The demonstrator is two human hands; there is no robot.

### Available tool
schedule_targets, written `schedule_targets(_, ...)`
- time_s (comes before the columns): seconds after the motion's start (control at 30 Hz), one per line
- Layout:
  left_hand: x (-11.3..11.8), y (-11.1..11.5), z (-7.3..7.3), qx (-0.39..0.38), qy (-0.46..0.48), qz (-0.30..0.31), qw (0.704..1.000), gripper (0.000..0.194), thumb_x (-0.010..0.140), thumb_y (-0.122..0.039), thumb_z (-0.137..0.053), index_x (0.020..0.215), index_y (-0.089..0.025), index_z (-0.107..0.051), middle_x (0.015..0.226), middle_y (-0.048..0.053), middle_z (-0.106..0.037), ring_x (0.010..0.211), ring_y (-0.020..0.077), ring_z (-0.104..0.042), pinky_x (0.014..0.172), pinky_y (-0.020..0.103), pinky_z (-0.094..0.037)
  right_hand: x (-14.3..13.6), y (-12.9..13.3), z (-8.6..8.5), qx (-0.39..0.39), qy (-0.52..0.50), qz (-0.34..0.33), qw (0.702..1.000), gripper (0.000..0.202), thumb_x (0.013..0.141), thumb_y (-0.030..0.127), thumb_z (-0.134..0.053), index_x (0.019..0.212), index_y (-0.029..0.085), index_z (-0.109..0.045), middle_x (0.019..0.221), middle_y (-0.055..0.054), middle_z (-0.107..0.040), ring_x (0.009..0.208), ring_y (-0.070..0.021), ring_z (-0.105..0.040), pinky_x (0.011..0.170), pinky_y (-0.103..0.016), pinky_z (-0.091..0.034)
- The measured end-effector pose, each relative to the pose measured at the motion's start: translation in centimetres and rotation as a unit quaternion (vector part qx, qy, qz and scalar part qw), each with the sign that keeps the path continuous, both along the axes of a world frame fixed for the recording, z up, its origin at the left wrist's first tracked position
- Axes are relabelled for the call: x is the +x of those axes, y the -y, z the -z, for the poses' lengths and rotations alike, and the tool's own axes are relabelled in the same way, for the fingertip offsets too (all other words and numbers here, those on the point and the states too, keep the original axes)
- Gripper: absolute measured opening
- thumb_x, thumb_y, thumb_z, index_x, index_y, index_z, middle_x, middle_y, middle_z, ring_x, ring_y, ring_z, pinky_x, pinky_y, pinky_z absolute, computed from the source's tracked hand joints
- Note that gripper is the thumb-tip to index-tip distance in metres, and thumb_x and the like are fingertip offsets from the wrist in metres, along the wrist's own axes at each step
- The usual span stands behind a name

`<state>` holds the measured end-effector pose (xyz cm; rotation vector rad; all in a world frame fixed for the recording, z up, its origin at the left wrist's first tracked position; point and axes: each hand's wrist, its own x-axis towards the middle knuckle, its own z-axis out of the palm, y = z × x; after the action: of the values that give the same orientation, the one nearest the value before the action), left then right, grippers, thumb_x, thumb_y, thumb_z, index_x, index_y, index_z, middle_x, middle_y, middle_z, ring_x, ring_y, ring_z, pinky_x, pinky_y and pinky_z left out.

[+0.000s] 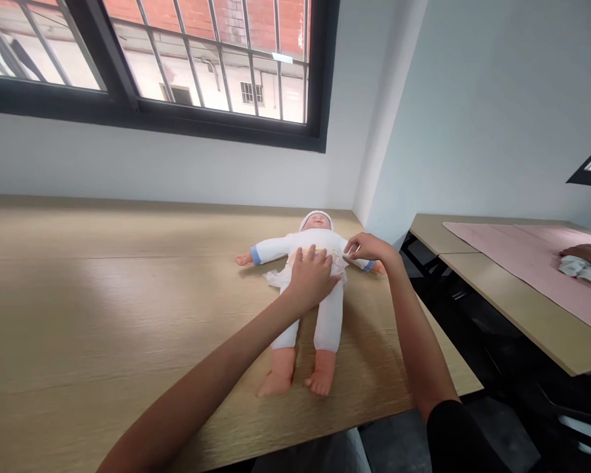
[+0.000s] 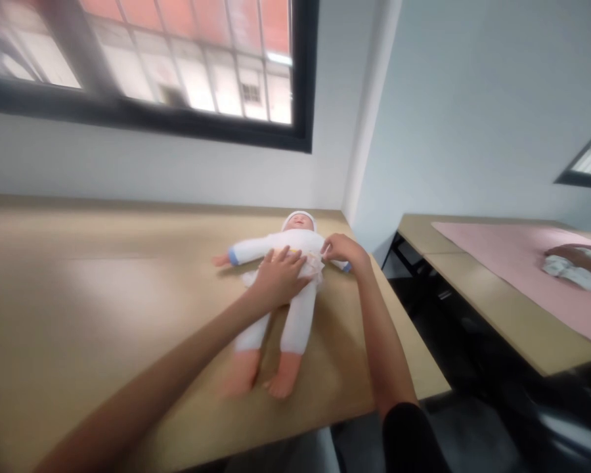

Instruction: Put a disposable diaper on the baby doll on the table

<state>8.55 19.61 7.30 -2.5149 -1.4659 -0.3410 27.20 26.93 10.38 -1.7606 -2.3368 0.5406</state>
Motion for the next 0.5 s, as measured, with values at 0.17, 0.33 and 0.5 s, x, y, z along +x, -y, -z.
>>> schedule_targets(0.17, -0.6, -0.2, -0.5, -0.042, -0.036, 0.02, 0.998, 0.047, 0.091, -0.039, -0.048, 0.132, -0.016, -0.051, 0.142, 0.012, -0.049, 0.132, 0.0326, -0.04, 0.103, 0.049, -0.036, -0.2, 0.0, 0.2, -0.036, -0.007, -0.016, 0.999, 0.028, 0.069, 0.023, -0.076, 0.095, 0.018, -0.071, 0.093, -0.004, -0.073, 0.08, -0.0171, -0.066, 0.062, -0.02, -0.046)
schedule_targets(0.33, -1.6, -0.8, -1.9, -0.112, -0.001, 0.058, 0.992, 0.049, 0.089, -0.04, -0.049, 0.132, -0.016, -0.048, 0.14, 0.014, -0.05, 0.13, 0.0335, -0.042, 0.101, 0.045, -0.037, -0.7, 0.1, 0.2, -0.018, 0.006, -0.026, 0.999, 0.015, 0.075, 0.023, -0.067, 0.087, 0.016, -0.072, 0.088, -0.005, -0.073, 0.077, -0.0157, -0.064, 0.059, -0.019, -0.042)
schedule_targets(0.5, -6.7, -3.7, -4.2, -0.13, 0.096, -0.007, 0.987, 0.026, 0.085, -0.028, -0.044, 0.102, -0.017, -0.059, 0.108, 0.009, -0.064, 0.091, 0.0234, -0.061, 0.074, 0.031, -0.045, -0.7, 0.3, 0.1, 0.003, 0.02, -0.024, 1.0, 0.016, 0.076, 0.018, -0.062, 0.089, 0.016, -0.072, 0.093, -0.005, -0.073, 0.078, -0.0145, -0.063, 0.059, -0.019, -0.041)
